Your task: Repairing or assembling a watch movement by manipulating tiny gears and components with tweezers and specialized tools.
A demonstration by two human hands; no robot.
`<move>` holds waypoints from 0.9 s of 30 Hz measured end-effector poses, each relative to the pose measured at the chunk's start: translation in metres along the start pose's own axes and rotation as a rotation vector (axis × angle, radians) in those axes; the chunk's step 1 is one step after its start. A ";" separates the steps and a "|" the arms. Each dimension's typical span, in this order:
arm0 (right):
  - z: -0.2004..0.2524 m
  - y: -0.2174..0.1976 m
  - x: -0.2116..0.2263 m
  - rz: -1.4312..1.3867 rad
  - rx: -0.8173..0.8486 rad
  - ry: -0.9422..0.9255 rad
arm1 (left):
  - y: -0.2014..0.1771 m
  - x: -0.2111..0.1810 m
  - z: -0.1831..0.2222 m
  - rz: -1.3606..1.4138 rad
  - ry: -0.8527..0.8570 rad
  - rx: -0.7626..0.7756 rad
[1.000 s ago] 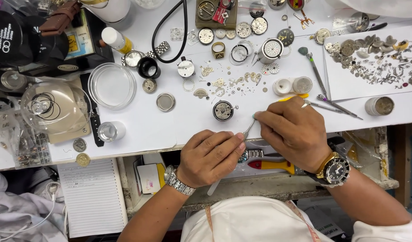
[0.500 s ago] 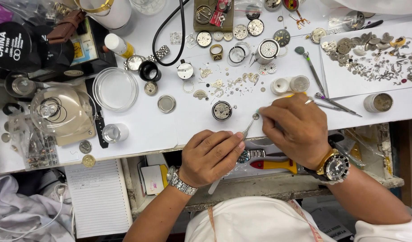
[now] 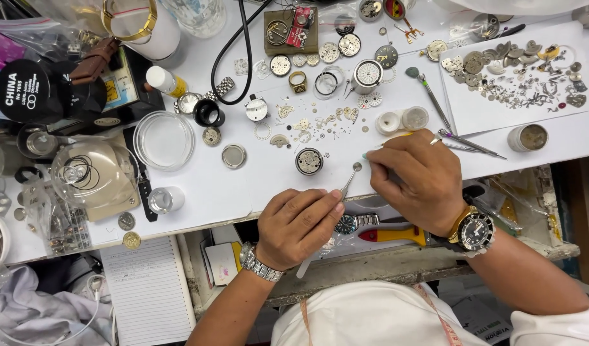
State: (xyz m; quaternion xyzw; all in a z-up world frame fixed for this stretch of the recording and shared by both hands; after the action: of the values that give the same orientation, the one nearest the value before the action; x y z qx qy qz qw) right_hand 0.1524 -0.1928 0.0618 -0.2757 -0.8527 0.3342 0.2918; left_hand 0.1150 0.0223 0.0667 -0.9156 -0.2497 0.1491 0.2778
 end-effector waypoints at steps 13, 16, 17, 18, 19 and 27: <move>0.000 0.006 -0.001 -0.074 -0.026 0.008 | 0.013 -0.004 0.014 -0.015 -0.041 -0.085; 0.002 0.005 -0.004 -0.150 -0.125 0.063 | 0.018 -0.005 0.023 -0.024 -0.072 -0.133; 0.003 0.004 -0.003 -0.173 -0.136 0.083 | 0.018 -0.005 0.024 -0.024 -0.082 -0.128; 0.003 0.002 -0.001 -0.175 -0.135 0.080 | 0.017 -0.006 0.024 -0.027 -0.083 -0.129; 0.004 0.001 0.000 -0.188 -0.116 0.099 | 0.018 -0.006 0.024 -0.024 -0.087 -0.127; 0.004 0.002 0.004 -0.113 -0.014 0.044 | 0.013 -0.005 0.022 -0.004 -0.101 -0.111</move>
State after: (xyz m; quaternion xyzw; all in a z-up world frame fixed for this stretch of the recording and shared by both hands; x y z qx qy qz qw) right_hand 0.1474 -0.1909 0.0588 -0.2364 -0.8627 0.3049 0.3270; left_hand 0.1065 0.0197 0.0425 -0.9203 -0.2732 0.1803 0.2142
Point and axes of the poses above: each hand's wrist, its own z-axis away from the middle knuckle, its own y-axis out of the palm, x = y × z, the point moved 2 cm from there along -z, towards the middle knuckle, and after that the axes turned 2 degrees about -z, right-handed, at the moved point
